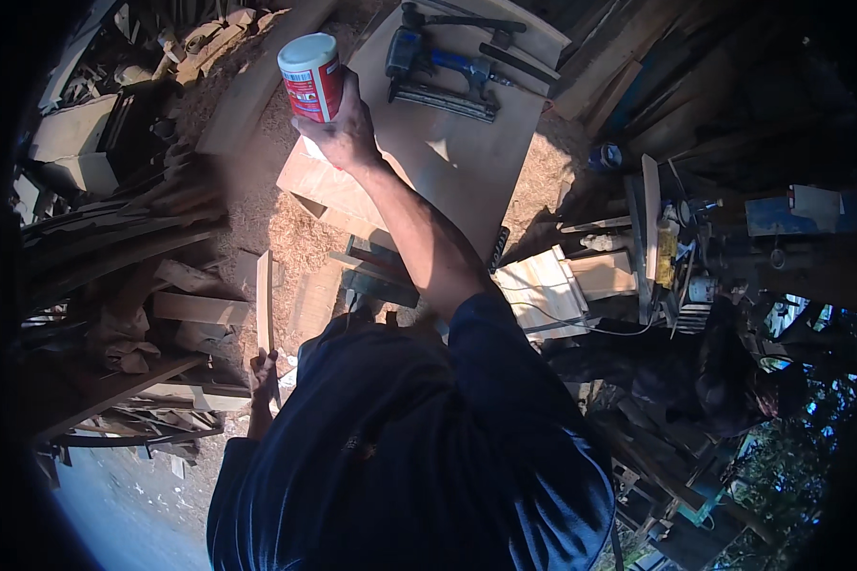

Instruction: The person applies glue from a bottle to the edges of wooden boards and then uses a pneumatic nailer to join the pieces together to form a wooden box structure.

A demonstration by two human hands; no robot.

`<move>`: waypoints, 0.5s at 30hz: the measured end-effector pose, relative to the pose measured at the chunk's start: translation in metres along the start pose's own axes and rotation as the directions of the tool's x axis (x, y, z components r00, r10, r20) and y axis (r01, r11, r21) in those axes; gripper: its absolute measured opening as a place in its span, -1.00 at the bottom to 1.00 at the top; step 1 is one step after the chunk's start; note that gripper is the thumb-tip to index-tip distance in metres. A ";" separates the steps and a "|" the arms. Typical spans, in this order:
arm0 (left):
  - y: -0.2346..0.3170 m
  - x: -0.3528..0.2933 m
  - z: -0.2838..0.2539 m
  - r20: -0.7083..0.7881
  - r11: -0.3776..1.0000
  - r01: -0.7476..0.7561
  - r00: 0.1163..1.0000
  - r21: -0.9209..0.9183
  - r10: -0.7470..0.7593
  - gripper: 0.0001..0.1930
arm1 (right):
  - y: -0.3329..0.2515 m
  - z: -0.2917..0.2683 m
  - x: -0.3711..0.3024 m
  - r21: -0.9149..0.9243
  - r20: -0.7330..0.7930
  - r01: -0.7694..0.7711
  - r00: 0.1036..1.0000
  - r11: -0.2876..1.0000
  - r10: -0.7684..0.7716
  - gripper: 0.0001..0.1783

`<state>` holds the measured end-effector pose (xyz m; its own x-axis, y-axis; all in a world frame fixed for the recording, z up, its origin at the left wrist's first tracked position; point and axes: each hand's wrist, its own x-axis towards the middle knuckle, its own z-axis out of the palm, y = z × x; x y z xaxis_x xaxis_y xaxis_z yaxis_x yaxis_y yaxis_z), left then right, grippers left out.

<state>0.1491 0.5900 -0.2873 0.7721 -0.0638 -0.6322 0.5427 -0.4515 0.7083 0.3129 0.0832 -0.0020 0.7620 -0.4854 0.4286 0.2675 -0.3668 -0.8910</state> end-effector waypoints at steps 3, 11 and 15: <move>-0.002 0.011 0.002 0.009 0.999 0.004 1.000 0.035 -0.004 -0.39 | -0.004 -0.025 -0.014 -0.017 -0.020 -0.064 0.998 0.998 0.064 -0.11; -0.010 0.070 -0.005 0.007 0.930 0.001 1.000 0.368 -0.004 -0.12 | -0.006 -0.089 -0.046 -0.058 -0.021 -0.115 0.993 0.992 0.114 -0.08; 0.008 0.070 0.007 0.025 0.917 -0.042 0.999 0.398 0.035 -0.05 | -0.011 -0.110 -0.062 -0.035 -0.059 -0.217 0.975 0.976 0.214 -0.09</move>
<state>0.2052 0.5750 -0.3278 0.7819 -0.1020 -0.6151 0.3335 -0.7650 0.5509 0.1978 0.0304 -0.0028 0.7655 -0.5987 0.2357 0.0750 -0.2808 -0.9568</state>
